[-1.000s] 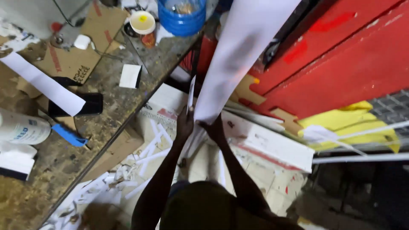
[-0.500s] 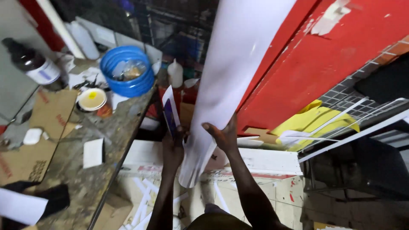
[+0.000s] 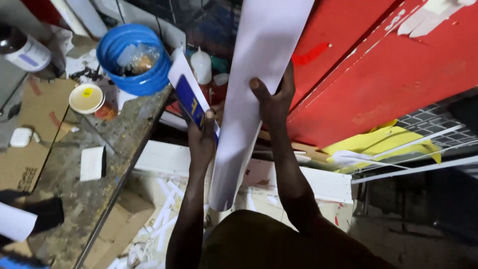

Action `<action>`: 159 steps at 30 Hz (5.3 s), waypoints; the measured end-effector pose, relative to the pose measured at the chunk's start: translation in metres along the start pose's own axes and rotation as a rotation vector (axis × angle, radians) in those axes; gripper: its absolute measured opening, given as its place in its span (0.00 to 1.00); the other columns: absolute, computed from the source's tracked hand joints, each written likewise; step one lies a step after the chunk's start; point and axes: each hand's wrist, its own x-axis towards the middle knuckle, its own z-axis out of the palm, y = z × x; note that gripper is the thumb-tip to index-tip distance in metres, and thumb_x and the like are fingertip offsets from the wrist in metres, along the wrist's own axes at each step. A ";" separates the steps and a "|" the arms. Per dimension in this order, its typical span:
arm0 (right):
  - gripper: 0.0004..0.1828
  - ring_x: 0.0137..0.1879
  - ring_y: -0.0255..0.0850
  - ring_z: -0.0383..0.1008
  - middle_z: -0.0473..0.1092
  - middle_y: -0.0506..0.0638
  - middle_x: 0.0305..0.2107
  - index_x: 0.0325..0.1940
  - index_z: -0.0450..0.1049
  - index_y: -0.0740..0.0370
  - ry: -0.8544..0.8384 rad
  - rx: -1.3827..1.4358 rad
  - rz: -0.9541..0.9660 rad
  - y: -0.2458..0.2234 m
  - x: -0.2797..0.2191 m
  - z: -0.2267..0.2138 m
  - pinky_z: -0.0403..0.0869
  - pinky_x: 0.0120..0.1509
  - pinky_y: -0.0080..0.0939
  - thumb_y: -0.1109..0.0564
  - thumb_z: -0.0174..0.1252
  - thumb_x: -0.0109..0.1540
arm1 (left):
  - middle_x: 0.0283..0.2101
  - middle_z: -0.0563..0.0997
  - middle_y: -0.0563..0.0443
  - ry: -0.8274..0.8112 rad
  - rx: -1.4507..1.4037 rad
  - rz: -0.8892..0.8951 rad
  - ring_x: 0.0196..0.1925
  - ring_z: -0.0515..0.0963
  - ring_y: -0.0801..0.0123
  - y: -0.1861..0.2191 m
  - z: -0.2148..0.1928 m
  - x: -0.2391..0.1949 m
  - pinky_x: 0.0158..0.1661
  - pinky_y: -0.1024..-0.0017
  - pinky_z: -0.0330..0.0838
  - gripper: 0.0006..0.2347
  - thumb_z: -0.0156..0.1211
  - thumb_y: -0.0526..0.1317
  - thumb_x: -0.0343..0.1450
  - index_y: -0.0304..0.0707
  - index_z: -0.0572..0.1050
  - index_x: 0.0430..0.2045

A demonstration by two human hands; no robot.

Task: Peeling the backing paper off vinyl sign strips and spraying them with application fluid at a workbench.

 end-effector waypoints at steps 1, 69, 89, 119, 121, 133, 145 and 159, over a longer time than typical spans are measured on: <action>0.47 0.66 0.40 0.74 0.75 0.53 0.61 0.81 0.67 0.51 0.018 -0.005 -0.019 0.000 0.004 -0.002 0.77 0.76 0.56 0.38 0.83 0.65 | 0.34 0.78 0.61 -0.031 0.041 0.017 0.40 0.75 0.75 0.001 0.001 0.001 0.55 0.66 0.72 0.10 0.58 0.45 0.86 0.45 0.78 0.36; 0.10 0.39 0.33 0.67 0.72 0.44 0.29 0.51 0.84 0.60 -1.658 0.405 0.575 -0.011 -0.474 0.262 0.68 0.52 0.34 0.56 0.58 0.79 | 0.55 0.86 0.41 1.271 -0.320 0.009 0.54 0.87 0.61 0.025 -0.350 -0.410 0.55 0.61 0.88 0.22 0.59 0.34 0.83 0.35 0.69 0.75; 0.25 0.58 0.41 0.82 0.81 0.55 0.52 0.71 0.70 0.60 -1.895 0.711 0.886 -0.032 -0.493 0.406 0.81 0.69 0.55 0.50 0.68 0.74 | 0.41 0.85 0.29 1.199 -0.818 0.560 0.26 0.84 0.55 -0.007 -0.426 -0.380 0.23 0.71 0.75 0.47 0.33 0.77 0.78 0.30 0.68 0.77; 0.29 0.65 0.55 0.83 0.79 0.71 0.59 0.68 0.74 0.70 -1.978 0.603 0.995 -0.089 -0.563 0.447 0.79 0.73 0.67 0.57 0.76 0.66 | 0.54 0.90 0.40 1.403 -0.689 0.963 0.53 0.92 0.56 -0.005 -0.534 -0.476 0.49 0.69 0.85 0.25 0.59 0.47 0.86 0.46 0.65 0.80; 0.31 0.67 0.57 0.81 0.78 0.72 0.60 0.69 0.74 0.71 -1.977 0.596 0.949 -0.097 -0.586 0.441 0.78 0.73 0.69 0.56 0.77 0.66 | 0.54 0.90 0.40 1.416 -0.645 0.979 0.54 0.91 0.56 0.005 -0.549 -0.497 0.51 0.69 0.84 0.25 0.59 0.48 0.85 0.47 0.65 0.80; 0.31 0.80 0.58 0.66 0.73 0.68 0.68 0.75 0.76 0.68 -2.296 0.803 0.143 -0.279 -0.665 0.394 0.58 0.86 0.70 0.45 0.65 0.73 | 0.72 0.80 0.33 1.632 -0.283 1.095 0.72 0.82 0.56 0.083 -0.533 -0.598 0.66 0.67 0.82 0.27 0.55 0.53 0.87 0.49 0.60 0.83; 0.37 0.75 0.78 0.67 0.70 0.82 0.65 0.75 0.65 0.82 -2.646 1.136 -0.761 -0.348 -0.708 0.334 0.49 0.87 0.78 0.45 0.60 0.76 | 0.61 0.84 0.41 1.908 -0.063 1.354 0.62 0.84 0.59 0.109 -0.417 -0.676 0.50 0.61 0.88 0.21 0.49 0.60 0.86 0.52 0.69 0.69; 0.08 0.57 0.45 0.76 0.72 0.50 0.49 0.54 0.75 0.61 -2.799 0.449 0.836 -0.076 -0.723 0.429 0.72 0.71 0.56 0.62 0.62 0.70 | 0.54 0.85 0.43 2.212 0.379 1.607 0.70 0.83 0.52 0.091 -0.310 -0.597 0.72 0.63 0.78 0.22 0.46 0.57 0.87 0.46 0.71 0.71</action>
